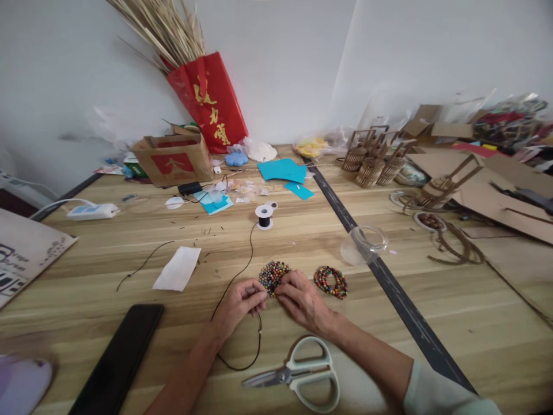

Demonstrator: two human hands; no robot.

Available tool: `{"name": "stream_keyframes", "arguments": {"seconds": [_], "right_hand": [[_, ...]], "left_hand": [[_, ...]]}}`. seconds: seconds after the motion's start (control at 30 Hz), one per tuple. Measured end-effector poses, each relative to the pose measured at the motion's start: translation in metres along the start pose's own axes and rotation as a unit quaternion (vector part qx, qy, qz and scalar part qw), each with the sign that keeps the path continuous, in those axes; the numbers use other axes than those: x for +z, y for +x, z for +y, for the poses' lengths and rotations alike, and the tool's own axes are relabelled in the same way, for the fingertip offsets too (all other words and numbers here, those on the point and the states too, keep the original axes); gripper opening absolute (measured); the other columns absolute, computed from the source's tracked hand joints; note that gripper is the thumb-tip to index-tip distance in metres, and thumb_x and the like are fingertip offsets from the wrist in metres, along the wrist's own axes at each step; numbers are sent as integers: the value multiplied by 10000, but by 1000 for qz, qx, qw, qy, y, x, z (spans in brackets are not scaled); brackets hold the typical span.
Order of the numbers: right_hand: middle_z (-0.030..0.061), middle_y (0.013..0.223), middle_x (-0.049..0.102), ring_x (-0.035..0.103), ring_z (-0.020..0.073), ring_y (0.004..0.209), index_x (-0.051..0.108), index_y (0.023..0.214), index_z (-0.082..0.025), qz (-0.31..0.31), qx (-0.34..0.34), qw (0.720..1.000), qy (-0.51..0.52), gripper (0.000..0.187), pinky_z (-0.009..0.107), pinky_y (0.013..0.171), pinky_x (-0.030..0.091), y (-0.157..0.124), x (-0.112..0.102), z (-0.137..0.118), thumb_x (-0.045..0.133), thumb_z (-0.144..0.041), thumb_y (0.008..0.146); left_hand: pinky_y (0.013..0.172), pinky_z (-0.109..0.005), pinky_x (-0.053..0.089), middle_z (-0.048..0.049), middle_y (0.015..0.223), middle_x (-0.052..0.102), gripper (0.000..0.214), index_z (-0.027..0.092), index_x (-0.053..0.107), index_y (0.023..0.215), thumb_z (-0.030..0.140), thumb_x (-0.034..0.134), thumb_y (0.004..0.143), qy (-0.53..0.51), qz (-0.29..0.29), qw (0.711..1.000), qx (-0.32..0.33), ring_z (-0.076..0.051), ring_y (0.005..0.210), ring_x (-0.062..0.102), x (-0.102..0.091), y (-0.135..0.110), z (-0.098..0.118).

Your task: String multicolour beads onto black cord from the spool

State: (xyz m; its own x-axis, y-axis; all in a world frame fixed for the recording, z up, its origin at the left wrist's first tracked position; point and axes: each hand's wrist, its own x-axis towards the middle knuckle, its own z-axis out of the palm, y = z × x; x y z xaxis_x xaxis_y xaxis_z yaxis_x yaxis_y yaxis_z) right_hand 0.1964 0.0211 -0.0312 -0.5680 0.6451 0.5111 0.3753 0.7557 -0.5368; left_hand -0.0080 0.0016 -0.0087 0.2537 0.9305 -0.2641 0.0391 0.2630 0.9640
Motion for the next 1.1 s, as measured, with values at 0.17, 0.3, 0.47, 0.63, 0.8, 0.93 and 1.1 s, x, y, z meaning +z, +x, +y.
{"name": "stream_keyframes", "arguments": {"seconds": [0.17,0.3,0.47,0.63,0.8,0.93,1.1], "right_hand": [[81,902,572,496,213,856,645,967,-185,-18,-14,999,-37,145,351,756,442,0,3,2,500,-178,958],[78,883,566,490,215,856,644,966,-188,-20,-17,998,-49,154,353,766,442,1,3,2,491,-173,961],[81,885,568,482,225,871,639,930,-186,-30,-17,998,-53,137,363,766,444,1,4,2,504,-178,953],[82,899,566,475,225,877,629,910,-178,-35,-16,998,-52,136,372,778,439,-1,6,4,499,-167,949],[84,912,574,481,224,879,622,911,-176,-31,-15,998,-55,141,375,783,429,-3,10,8,490,-173,961],[87,911,581,489,224,871,618,920,-173,-33,-15,998,-51,164,369,768,428,-2,10,7,465,-185,977],[81,885,595,497,218,844,605,922,-176,-23,-14,999,-37,182,359,756,430,2,5,2,436,-181,989]], "left_hand": [[497,-207,385,27,564,591,364,152,572,733,484,717,708,10,-9,1000,-5,-91,491,483,1,0,4],[499,-209,384,28,566,589,351,158,562,719,477,707,720,11,-12,1000,-3,-91,491,483,2,0,4],[495,-208,385,30,569,590,345,160,556,727,474,699,725,8,-14,1000,0,-92,488,485,2,1,-1],[493,-207,375,25,580,597,327,159,557,736,458,687,740,10,-15,1000,6,-91,491,479,3,1,-3],[486,-207,372,28,578,590,331,163,544,725,463,683,736,11,-22,1000,4,-89,486,479,3,1,-3],[481,-208,375,25,578,591,332,165,540,726,464,685,725,16,-21,1000,0,-94,490,482,4,2,-4],[487,-205,376,23,571,590,320,167,533,726,451,680,722,25,-18,1000,-4,-96,498,488,5,1,-6]]}}
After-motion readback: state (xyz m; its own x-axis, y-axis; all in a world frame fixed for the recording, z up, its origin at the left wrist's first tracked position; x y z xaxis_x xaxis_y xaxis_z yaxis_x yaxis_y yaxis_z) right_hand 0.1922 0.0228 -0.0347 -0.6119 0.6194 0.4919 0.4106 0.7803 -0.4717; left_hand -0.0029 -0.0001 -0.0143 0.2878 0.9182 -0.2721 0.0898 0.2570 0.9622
